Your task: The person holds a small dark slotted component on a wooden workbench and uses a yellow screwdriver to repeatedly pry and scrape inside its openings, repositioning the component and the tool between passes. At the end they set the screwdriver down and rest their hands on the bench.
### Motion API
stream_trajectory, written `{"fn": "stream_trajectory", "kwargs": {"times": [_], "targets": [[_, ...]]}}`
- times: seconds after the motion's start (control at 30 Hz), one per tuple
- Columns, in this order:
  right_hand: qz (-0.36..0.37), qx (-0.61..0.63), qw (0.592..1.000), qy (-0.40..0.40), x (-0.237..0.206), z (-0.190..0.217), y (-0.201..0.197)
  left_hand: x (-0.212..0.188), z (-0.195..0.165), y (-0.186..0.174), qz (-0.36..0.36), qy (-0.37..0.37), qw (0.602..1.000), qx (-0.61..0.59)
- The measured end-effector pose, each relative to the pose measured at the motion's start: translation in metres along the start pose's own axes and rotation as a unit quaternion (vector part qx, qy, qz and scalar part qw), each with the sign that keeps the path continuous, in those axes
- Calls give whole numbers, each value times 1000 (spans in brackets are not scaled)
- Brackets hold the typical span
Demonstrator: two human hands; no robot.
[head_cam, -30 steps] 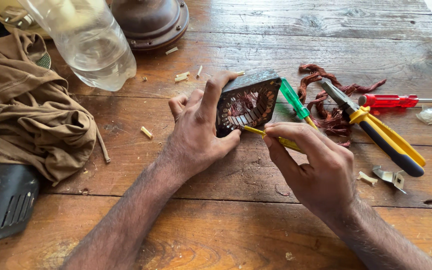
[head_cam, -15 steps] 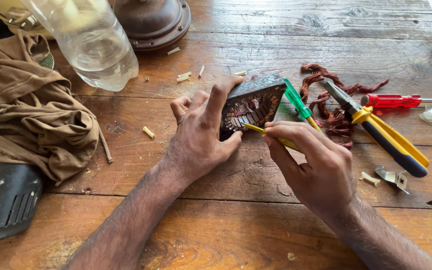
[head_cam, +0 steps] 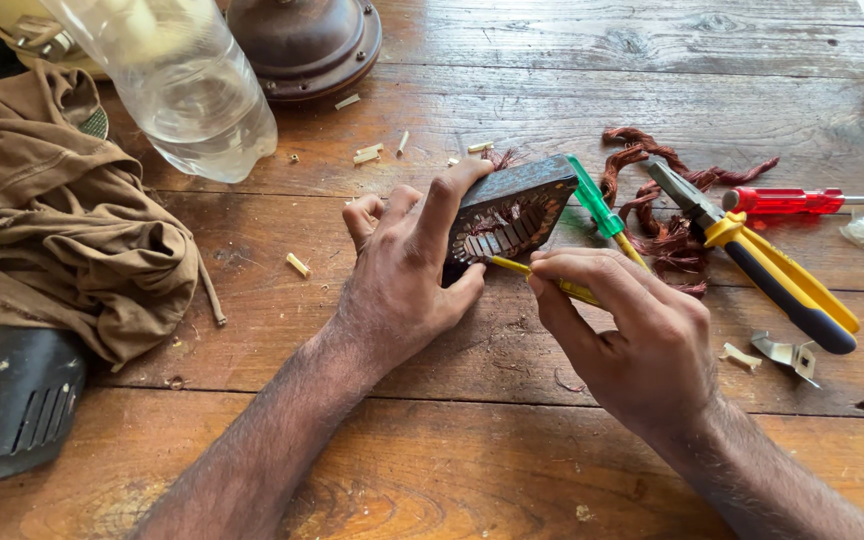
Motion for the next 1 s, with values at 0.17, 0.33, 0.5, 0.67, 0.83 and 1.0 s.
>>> {"fn": "stream_trajectory", "kwargs": {"times": [0.17,0.33,0.5,0.67,0.83,1.0], "targets": [[4,-1,1000,0,0,0,0,1,1,4,15,-9,1000,4],[12,1,1000,-8,0,0,2,1,0,4,13,-3,1000,5],[9,0,1000,-12,0,1,3,0,-1,3,4,8,1000,6],[17,14,999,-37,2,5,5,-2,-3,2,-2,12,1000,0],[26,3,998,-61,-1,9,4,-2,-4,3,-2,10,1000,0],[15,-17,996,-91,4,2,1,-2,-5,7,-8,19,1000,15]]}}
Point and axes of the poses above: each hand's wrist, its own x-axis towards the middle knuckle, its own y-axis out of the palm, z = x × y, the point moved 9 cm from there along x, towards the middle knuckle, and after that the axes turned 12 degrees about -y, right-handed, at the moved point
